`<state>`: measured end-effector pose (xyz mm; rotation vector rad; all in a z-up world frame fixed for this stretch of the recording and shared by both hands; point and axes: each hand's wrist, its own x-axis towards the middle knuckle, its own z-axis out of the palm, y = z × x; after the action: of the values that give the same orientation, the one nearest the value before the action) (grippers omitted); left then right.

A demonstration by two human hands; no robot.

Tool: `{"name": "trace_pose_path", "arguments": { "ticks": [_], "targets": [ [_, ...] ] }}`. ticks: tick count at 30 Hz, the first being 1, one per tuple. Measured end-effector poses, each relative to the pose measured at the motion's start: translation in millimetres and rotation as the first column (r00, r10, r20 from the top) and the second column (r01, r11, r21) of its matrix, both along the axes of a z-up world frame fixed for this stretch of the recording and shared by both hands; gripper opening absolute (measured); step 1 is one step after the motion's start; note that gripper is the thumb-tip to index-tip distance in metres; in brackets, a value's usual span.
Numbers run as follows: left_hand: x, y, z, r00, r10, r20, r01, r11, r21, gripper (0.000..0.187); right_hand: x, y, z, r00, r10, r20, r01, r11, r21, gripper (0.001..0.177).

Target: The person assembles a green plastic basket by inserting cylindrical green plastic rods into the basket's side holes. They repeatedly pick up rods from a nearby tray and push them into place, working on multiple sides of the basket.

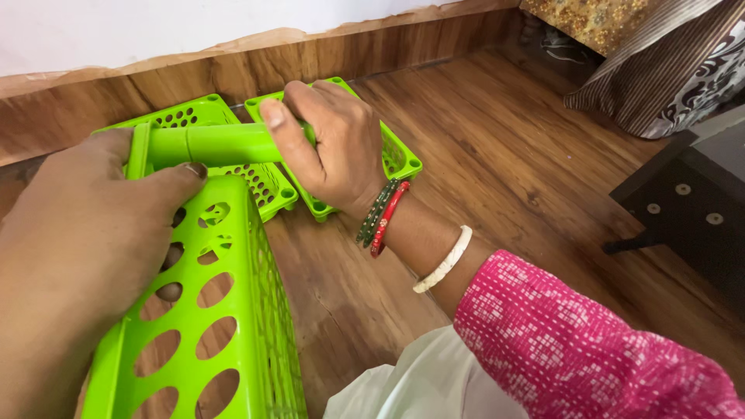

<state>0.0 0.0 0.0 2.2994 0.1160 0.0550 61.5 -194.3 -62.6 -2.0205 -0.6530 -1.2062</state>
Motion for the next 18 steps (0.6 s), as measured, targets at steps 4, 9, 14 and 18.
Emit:
{"name": "trace_pose_path", "arguments": {
  "ticks": [4, 9, 14, 18],
  "targets": [
    [-2.5, -4.2, 3.1, 1.0, 0.024, 0.0, -0.024, 0.997, 0.07, 0.033, -2.0, 6.7, -13.5, 0.995, 0.047, -0.093, -0.037, 0.993, 0.109, 0.035],
    [-4.3, -7.3, 6.5, 0.998, 0.055, 0.0, -0.055, 0.983, 0.173, 0.033, 13.2, 3.2, -5.2, 0.869, -0.025, -0.494, 0.072, 0.994, 0.077, 0.046],
    [-3.5, -7.0, 5.8, 0.998, 0.059, 0.001, -0.058, 0.974, 0.217, 0.035, 18.4, -0.9, 12.5, 0.59, 0.244, -0.769, -0.036, 0.96, 0.277, 0.05],
    [0.9, -2.6, 1.8, 1.0, -0.011, 0.023, 0.008, 0.995, 0.103, 0.034, 2.1, 1.1, 10.8, 0.701, 0.123, -0.702, 0.003, 0.984, 0.175, 0.044]
  ]
}}
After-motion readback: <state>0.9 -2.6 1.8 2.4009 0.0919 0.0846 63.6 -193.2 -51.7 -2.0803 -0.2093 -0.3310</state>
